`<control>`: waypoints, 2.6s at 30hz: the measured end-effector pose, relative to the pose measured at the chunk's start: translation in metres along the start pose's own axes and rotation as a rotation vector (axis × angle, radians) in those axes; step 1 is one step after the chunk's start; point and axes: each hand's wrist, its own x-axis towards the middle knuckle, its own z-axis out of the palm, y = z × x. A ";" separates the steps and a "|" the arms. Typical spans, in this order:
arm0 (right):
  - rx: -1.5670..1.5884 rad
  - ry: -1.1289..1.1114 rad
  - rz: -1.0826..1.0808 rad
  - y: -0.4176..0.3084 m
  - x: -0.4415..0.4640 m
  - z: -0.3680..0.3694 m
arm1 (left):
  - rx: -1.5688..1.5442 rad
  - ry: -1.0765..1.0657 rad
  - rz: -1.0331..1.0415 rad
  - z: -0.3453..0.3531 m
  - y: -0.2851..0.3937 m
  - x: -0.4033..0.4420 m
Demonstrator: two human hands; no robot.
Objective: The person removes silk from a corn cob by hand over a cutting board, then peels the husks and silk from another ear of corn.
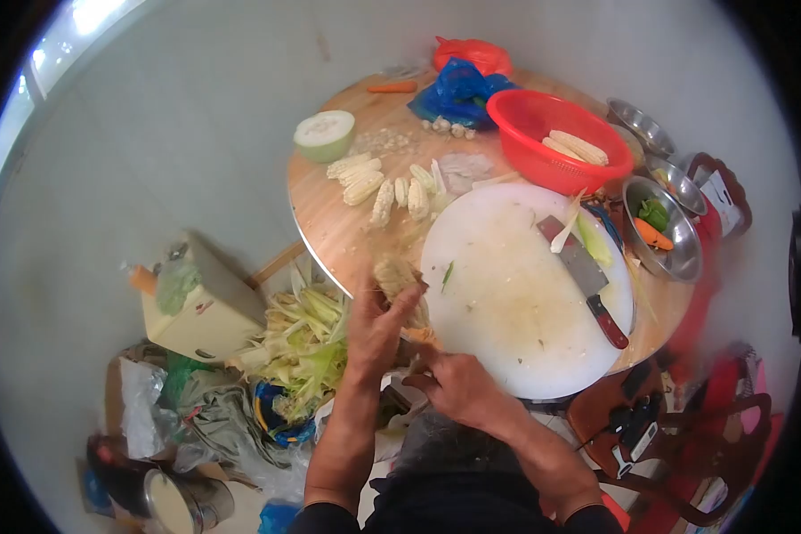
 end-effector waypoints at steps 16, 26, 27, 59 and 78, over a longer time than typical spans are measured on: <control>0.256 0.468 0.241 0.014 -0.037 -0.068 | -0.102 -0.223 -0.252 0.090 -0.032 -0.022; 0.504 0.468 0.351 0.039 -0.076 -0.095 | 0.887 -0.316 0.381 0.111 -0.047 -0.002; 0.627 0.430 0.320 0.040 -0.078 -0.098 | 0.875 -0.319 0.381 0.112 -0.044 0.000; 1.015 0.469 0.161 0.051 -0.095 -0.102 | -0.138 -0.451 -0.161 0.137 -0.050 -0.009; 1.342 0.644 0.028 0.034 -0.053 -0.054 | 0.287 -0.786 -0.464 0.034 0.017 -0.037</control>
